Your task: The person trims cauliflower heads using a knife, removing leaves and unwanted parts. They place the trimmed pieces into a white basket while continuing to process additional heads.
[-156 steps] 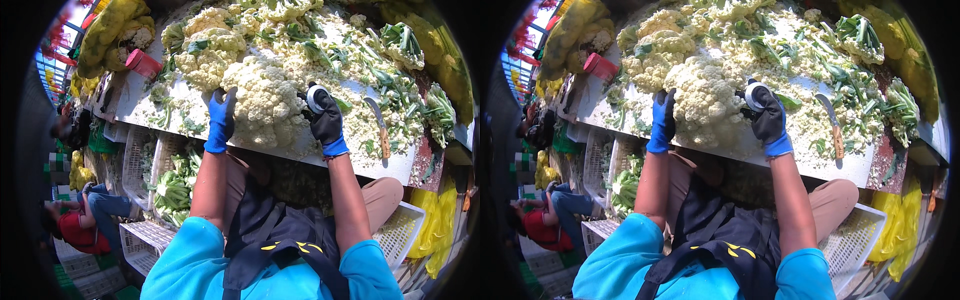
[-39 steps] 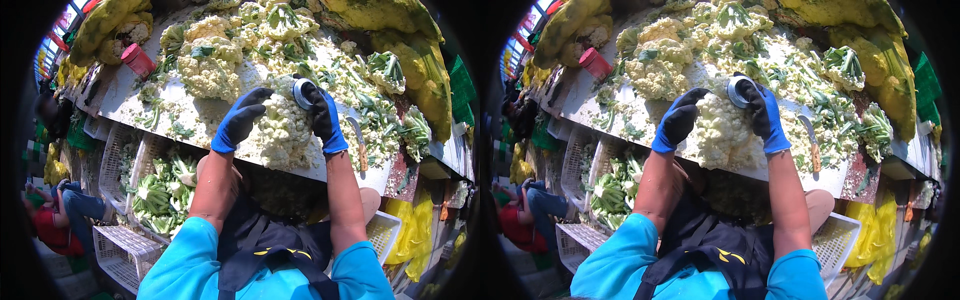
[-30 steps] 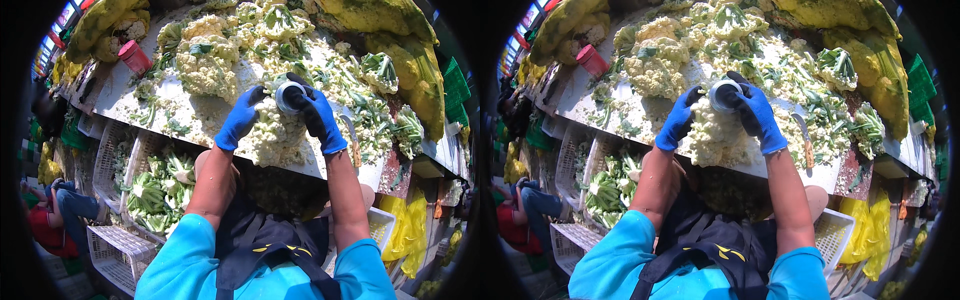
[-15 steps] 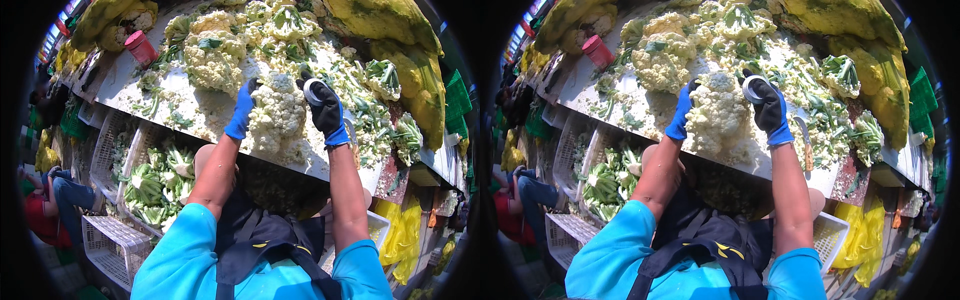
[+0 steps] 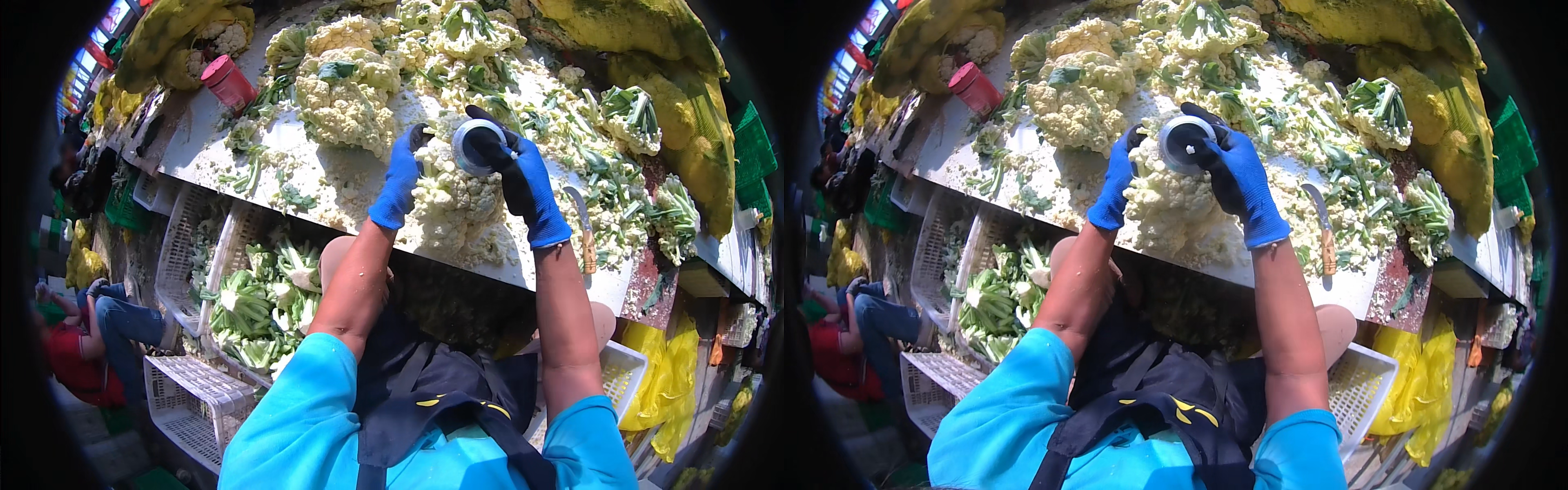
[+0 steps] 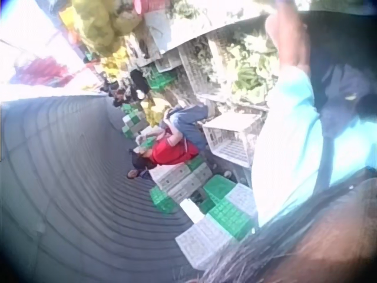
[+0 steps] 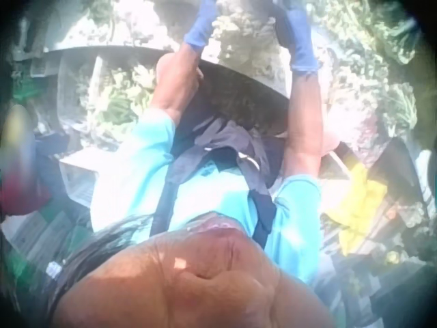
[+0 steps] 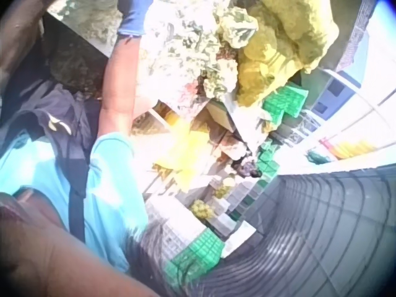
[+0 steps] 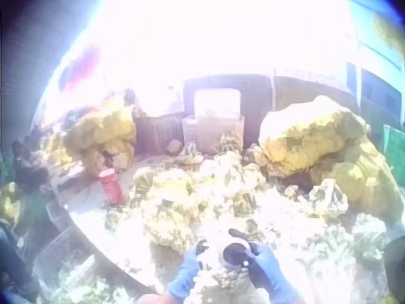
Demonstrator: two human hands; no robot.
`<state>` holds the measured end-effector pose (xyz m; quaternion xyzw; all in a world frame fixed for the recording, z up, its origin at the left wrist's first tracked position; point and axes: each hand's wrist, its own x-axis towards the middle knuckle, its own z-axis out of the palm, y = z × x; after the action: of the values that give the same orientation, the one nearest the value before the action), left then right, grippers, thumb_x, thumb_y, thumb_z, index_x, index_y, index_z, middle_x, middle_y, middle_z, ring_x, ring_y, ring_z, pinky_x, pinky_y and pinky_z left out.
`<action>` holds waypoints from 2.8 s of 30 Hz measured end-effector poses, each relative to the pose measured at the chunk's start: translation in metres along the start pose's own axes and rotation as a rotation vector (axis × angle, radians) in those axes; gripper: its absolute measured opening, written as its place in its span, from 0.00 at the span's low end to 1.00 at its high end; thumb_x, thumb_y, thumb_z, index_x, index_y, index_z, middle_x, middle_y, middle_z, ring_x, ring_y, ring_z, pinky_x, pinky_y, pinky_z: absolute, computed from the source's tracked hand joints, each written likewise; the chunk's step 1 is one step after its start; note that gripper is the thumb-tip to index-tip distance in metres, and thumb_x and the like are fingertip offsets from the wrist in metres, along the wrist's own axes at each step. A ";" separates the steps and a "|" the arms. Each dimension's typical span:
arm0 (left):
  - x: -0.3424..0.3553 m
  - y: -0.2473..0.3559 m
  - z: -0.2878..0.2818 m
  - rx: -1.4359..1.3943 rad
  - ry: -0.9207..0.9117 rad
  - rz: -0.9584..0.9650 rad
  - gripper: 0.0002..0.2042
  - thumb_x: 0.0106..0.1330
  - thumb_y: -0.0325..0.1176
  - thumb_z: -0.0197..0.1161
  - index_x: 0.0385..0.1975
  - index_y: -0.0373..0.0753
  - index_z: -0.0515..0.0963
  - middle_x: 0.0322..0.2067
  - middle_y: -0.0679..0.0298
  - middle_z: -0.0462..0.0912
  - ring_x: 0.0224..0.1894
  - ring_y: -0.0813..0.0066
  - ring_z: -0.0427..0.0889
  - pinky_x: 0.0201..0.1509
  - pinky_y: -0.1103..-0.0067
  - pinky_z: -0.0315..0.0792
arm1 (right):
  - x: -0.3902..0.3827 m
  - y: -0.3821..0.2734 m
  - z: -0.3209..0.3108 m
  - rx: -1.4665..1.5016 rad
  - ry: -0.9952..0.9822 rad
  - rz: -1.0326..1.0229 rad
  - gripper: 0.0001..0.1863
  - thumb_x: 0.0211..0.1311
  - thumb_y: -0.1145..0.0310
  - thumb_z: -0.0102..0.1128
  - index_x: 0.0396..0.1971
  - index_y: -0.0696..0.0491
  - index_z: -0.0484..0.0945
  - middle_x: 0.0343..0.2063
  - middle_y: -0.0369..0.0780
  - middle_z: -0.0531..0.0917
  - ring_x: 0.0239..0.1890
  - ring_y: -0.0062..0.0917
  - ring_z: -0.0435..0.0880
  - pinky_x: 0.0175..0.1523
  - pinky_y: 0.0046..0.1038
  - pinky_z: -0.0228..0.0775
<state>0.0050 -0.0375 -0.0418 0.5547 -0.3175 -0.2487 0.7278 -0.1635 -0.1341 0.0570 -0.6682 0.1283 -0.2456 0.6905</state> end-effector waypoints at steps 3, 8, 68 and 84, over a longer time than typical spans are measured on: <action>-0.012 0.022 0.024 -0.043 0.005 -0.034 0.15 0.73 0.28 0.45 0.55 0.32 0.72 0.46 0.61 0.81 0.46 0.75 0.80 0.52 0.78 0.76 | 0.003 0.004 -0.001 -0.032 0.092 0.055 0.28 0.62 0.61 0.59 0.58 0.62 0.72 0.50 0.42 0.82 0.46 0.23 0.81 0.57 0.26 0.69; 0.006 -0.024 -0.015 -0.127 -0.102 -0.006 0.16 0.72 0.26 0.48 0.57 0.31 0.71 0.49 0.61 0.80 0.48 0.76 0.79 0.53 0.78 0.75 | 0.012 0.021 -0.030 0.512 0.135 -0.038 0.24 0.63 0.65 0.58 0.55 0.64 0.73 0.54 0.45 0.79 0.54 0.29 0.79 0.63 0.28 0.65; 0.011 0.021 -0.027 -0.595 -0.215 -0.268 0.16 0.74 0.34 0.46 0.57 0.36 0.71 0.52 0.57 0.77 0.49 0.68 0.80 0.52 0.71 0.77 | -0.001 0.039 -0.020 0.394 0.132 0.080 0.17 0.56 0.66 0.67 0.42 0.59 0.81 0.39 0.39 0.85 0.43 0.25 0.82 0.51 0.26 0.72; -0.010 0.022 -0.042 -0.601 -0.176 -0.305 0.17 0.74 0.36 0.47 0.57 0.36 0.71 0.52 0.57 0.77 0.49 0.68 0.80 0.53 0.71 0.77 | 0.003 0.052 -0.060 0.201 0.315 -0.216 0.21 0.72 0.61 0.47 0.60 0.54 0.70 0.55 0.39 0.78 0.54 0.28 0.79 0.59 0.31 0.72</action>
<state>0.0300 0.0026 -0.0303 0.3332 -0.2050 -0.4839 0.7828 -0.1824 -0.1879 0.0014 -0.5590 0.1371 -0.4312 0.6948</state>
